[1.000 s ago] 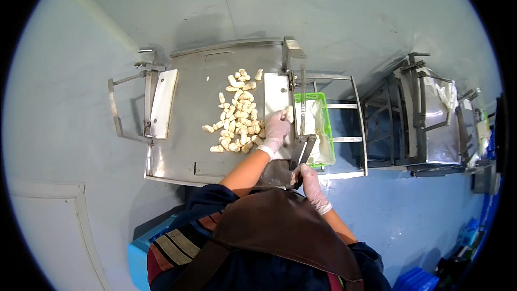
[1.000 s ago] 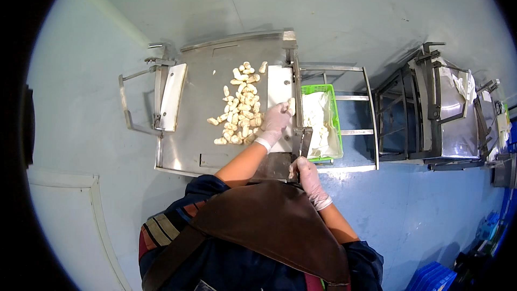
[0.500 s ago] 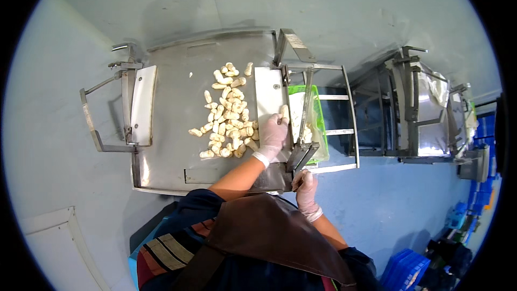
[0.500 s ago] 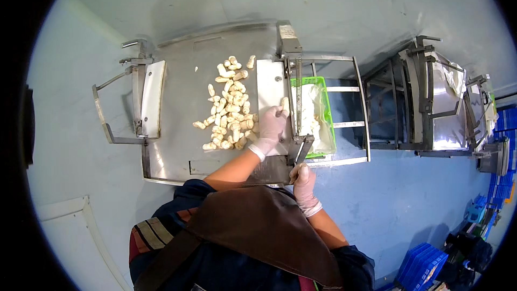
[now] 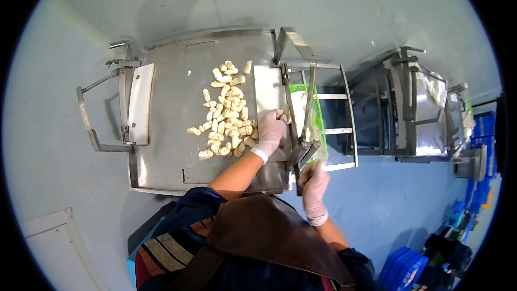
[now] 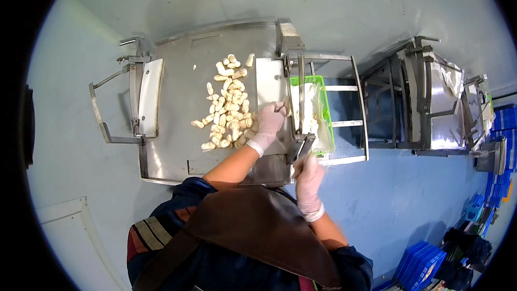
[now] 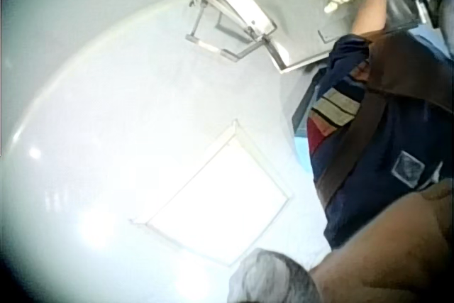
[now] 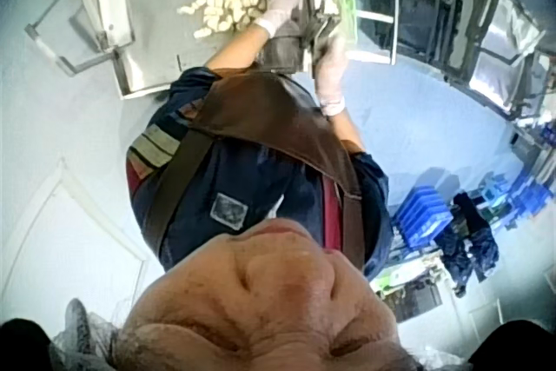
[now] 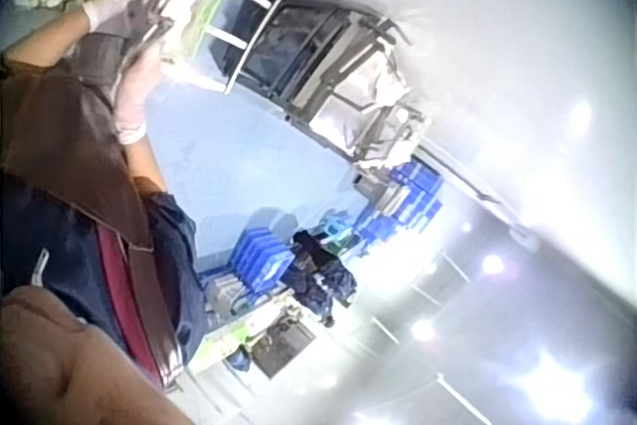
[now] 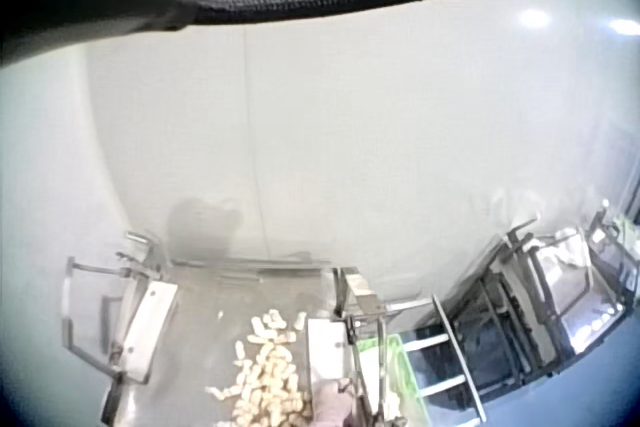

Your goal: The person uses a manual lever-operated cutter to slice small pieces of dough from a pile on a stainless steel table. They repeatedly pick up dough pieces, place them on the cutting board, and press the lever to cut them into smaller segments.

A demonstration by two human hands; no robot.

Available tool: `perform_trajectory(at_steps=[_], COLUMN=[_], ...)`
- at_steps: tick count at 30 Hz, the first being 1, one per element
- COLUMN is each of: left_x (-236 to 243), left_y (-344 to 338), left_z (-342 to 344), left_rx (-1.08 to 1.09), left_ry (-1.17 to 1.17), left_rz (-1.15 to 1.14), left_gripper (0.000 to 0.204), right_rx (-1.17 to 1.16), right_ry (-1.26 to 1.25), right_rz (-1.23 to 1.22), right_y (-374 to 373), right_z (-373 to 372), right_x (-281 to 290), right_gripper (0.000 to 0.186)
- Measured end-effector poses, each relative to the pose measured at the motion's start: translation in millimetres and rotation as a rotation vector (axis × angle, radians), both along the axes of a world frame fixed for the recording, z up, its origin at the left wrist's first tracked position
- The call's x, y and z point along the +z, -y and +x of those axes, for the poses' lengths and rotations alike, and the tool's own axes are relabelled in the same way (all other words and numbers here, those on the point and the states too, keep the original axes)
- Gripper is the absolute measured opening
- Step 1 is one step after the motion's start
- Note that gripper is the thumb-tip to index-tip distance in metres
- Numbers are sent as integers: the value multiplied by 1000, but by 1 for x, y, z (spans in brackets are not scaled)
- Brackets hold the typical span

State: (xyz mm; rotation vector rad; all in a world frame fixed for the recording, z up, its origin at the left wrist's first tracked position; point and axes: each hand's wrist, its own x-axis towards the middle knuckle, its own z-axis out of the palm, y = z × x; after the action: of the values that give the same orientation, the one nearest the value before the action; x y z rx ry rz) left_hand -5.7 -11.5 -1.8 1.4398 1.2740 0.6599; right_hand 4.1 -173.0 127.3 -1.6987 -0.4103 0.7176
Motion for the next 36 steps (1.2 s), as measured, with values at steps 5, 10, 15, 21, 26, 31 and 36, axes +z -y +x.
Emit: perform_trajectory(at_steps=[5, 10, 15, 21, 26, 31, 36], left_x=[-7, -22, -19, 7, -3, 4, -4], left_y=[-4, 1, 1, -3, -8, 1, -3], left_z=[3, 7, 2, -2, -6, 1, -5], left_rx=[-39, -32, -6, -181, -143, -158, -151], left_ry=[75, 50, 65, -9, -38, 6, -171], left_rz=[-67, -57, -68, -81, 42, 103, 171], left_gripper=[23, 22, 20, 21, 16, 13, 14], right_rx=[1, -2, 14, -123, -16, -87, 48], right_ry=[40, 112, 16, 16, -71, 14, -77], right_rz=[-106, -5, -104, 1, -49, 37, -89], right_y=[9, 7, -2, 16, -17, 21, -13], right_z=[-3, 0, 0, -13, 5, -11, 9], right_x=[-12, -18, 7, -43, 31, -53, 29], right_gripper=[59, 57, 55, 56, 53, 58, 53])
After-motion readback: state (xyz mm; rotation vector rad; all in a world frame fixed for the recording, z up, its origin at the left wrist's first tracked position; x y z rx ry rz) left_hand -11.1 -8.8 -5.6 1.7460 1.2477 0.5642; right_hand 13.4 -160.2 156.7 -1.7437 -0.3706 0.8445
